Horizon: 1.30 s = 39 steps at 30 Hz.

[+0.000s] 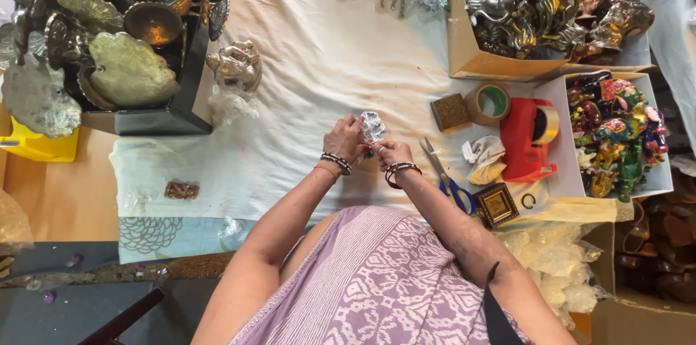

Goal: Cleaning and wrapping small metal animal figurines in paper and bubble wrap for shipping or storage.

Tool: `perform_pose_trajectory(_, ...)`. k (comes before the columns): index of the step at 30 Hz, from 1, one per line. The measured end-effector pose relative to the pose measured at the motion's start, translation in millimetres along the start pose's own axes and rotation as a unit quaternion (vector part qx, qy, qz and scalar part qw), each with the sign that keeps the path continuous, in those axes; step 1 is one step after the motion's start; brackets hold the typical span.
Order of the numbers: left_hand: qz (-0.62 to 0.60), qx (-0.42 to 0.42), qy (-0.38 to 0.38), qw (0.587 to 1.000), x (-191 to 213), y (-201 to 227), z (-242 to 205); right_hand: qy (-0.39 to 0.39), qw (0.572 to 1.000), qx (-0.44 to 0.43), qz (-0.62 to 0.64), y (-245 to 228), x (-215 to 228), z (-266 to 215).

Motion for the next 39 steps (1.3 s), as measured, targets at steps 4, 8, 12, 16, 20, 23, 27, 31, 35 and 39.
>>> perform_pose_trajectory(4, 0.008, 0.008, -0.010, 1.000, 0.7, 1.5, -1.0, -0.002, 0.999, -0.019, 0.045, 11.8, 0.6, 1.5)
perform_pose_trajectory(8, 0.013, 0.006, -0.007, 1.000, 1.8, 0.3, -3.3, 0.019, 0.999, -0.017, 0.034, 11.3, 4.3, -8.3)
perform_pose_trajectory(12, 0.014, -0.007, 0.004, 1.000, 3.1, -0.2, -3.4, 0.020, 1.000, 0.010, 0.004, 9.8, 3.9, -11.2)
perform_pose_trajectory(16, 0.013, -0.014, 0.005, 1.000, 7.4, 1.0, -5.5, 0.029, 0.999, 0.022, -0.009, 8.8, 2.7, -11.3)
perform_pose_trajectory(20, -0.002, -0.023, 0.003, 1.000, 10.6, 4.1, -7.0, 0.039, 0.999, 0.029, -0.011, 10.8, 2.5, -10.2)
perform_pose_trajectory(23, -0.007, -0.029, -0.004, 1.000, 14.4, 6.8, -6.5, 0.044, 0.999, 0.030, -0.007, 5.3, 1.4, -15.6)
perform_pose_trajectory(27, -0.015, -0.029, -0.013, 0.999, 15.6, 8.0, -6.2, 0.069, 0.997, 0.038, -0.027, -7.3, 0.6, -29.1)
perform_pose_trajectory(31, -0.019, -0.030, -0.009, 0.999, 16.1, 7.4, -6.5, 0.110, 0.991, 0.030, -0.069, -24.9, 1.5, -52.2)
perform_pose_trajectory(35, -0.023, -0.031, -0.015, 0.999, 16.0, 7.4, -4.4, 0.122, 0.981, 0.022, -0.148, -25.4, 12.2, -50.1)
perform_pose_trajectory(39, -0.029, -0.041, -0.024, 0.998, 25.7, 17.0, -6.7, 0.097, 0.975, 0.028, -0.199, -35.4, 10.0, -59.4)
Point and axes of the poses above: each hand's wrist, its own z-axis towards the middle knuckle, its own x-axis out of the back of the hand, y = z × x, the point moved 9 cm from there along z, towards the middle knuckle, and after that the axes turned 9 degrees about -z, right-handed, at the moved point
